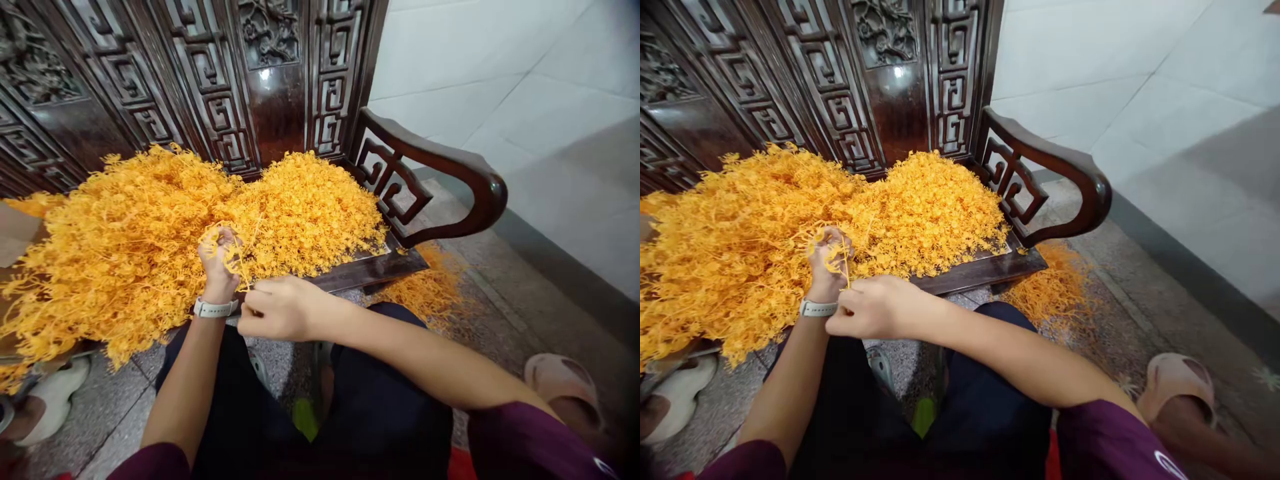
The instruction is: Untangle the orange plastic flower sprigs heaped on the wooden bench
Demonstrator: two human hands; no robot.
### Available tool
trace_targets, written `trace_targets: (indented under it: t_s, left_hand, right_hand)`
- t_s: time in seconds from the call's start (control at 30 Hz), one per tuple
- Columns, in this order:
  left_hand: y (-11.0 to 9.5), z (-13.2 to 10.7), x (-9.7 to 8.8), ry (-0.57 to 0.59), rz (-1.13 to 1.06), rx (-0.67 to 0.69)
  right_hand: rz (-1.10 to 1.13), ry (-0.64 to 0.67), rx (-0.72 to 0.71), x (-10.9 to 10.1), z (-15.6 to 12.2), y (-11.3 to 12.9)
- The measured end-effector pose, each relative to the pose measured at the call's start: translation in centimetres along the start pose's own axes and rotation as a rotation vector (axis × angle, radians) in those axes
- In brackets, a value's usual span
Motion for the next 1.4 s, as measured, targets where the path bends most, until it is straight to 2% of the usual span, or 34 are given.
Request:
trace_targets:
  t_s: [0.1,0.2,0.3,0.37,0.43,0.5,0.53,0.6,0.7,0.73,0.77,0.8,0.83,0.87,0.9,0.93,0.97,1.0,1.07,1.1,1.13,1.2,1.27,1.33,1.4]
  left_hand:
    - [0.2,-0.4,-0.5,-0.058,-0.039,0.003]
    - [0.5,-0.4,-0.7,-0.069,-0.074,-0.001]
    - [0.0,0.8,-2.1,-0.114,-0.079,-0.001]
    - [-1.0,2.1,-3.5,-0.17,-0.062,0.016]
    - [-2.1,3.2,-4.6,-0.197,-0.04,0.036]
    - [-2.8,3.6,-5.1,-0.184,-0.023,0.047]
    - [-3.0,3.6,-5.2,-0.173,-0.017,0.045]
    - [-3.0,3.1,-5.2,-0.15,-0.007,0.029]
    - [-2.7,2.7,-5.2,-0.104,-0.008,-0.008]
    - [-2.7,2.6,-5.1,-0.086,-0.01,-0.02]
    - [-2.6,2.7,-5.1,-0.068,-0.011,-0.033]
    - [-2.5,2.8,-4.9,-0.053,-0.009,-0.049]
    - [-2.3,2.8,-4.7,-0.039,-0.004,-0.067]
    - [-2.0,2.8,-4.5,-0.026,0.003,-0.085]
    - [-1.7,2.8,-4.2,-0.014,0.012,-0.103]
    - [-1.3,2.7,-4.0,-0.004,0.021,-0.12]
    - [-1.0,2.7,-3.7,0.004,0.029,-0.133]
    - [-0.6,2.6,-3.4,0.011,0.036,-0.143]
    - [0.0,2.4,-2.8,0.019,0.045,-0.157]
    - [0.2,2.4,-2.6,0.019,0.048,-0.163]
    - [0.4,2.5,-2.4,0.017,0.049,-0.168]
    - [0.7,2.6,-2.2,0.015,0.053,-0.181]
    - [0.8,2.7,-2.1,0.019,0.055,-0.19]
    - [0.8,2.7,-2.1,0.026,0.057,-0.194]
    - [0.6,2.7,-2.3,0.028,0.06,-0.194]
  right_hand:
    - [-0.13,-0.029,-0.098,-0.7,0.4,1.2]
    - [-0.117,0.049,-0.155,-0.3,0.8,1.8]
    - [0.117,0.207,-0.187,1.7,0.8,4.4]
    - [0.313,0.283,-0.297,2.9,0.7,8.2]
    - [0.489,0.366,-0.449,3.4,0.3,12.0]
    - [0.651,0.482,-0.49,3.0,0.1,12.9]
    - [0.729,0.534,-0.447,2.5,0.2,11.9]
    - [0.889,0.614,-0.344,0.7,0.0,8.2]
    - [1.375,0.709,-0.369,-3.1,-1.1,2.1]
    - [1.567,0.623,-0.272,-3.9,-0.8,-1.3]
    - [1.74,0.373,-0.062,-4.1,-0.2,-6.1]
    - [1.852,0.059,0.195,-3.6,-0.6,-11.4]
    - [1.906,-0.186,0.452,-2.2,-1.9,-15.6]
    - [1.927,-0.347,0.679,-0.3,-3.6,-18.4]
    - [1.93,-0.43,0.857,1.7,-5.1,-20.0]
    - [1.918,-0.456,0.986,3.6,-6.3,-20.7]
    - [1.893,-0.474,1.061,5.0,-7.1,-21.0]
    - [1.854,-0.503,1.088,5.8,-7.8,-21.1]
    - [1.748,-0.539,1.04,6.1,-8.3,-21.1]
    - [1.689,-0.493,0.977,5.8,-8.1,-20.7]
    - [1.636,-0.381,0.899,5.6,-7.5,-20.0]
    - [1.515,-0.062,0.746,5.5,-6.2,-17.8]
    - [1.373,0.199,0.632,5.2,-5.6,-15.5]
    - [1.308,0.373,0.485,4.4,-5.1,-12.7]
    - [1.372,0.581,0.229,3.1,-4.6,-8.6]
Point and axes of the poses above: each hand's wrist, its own z-axis towards the middle knuckle, its own x-axis out of the palm, y = z × x, the point moved 10 cm from there along z, towards the middle knuckle, and after that the axes turned 7 degrees about y, right-handed, at the moved point
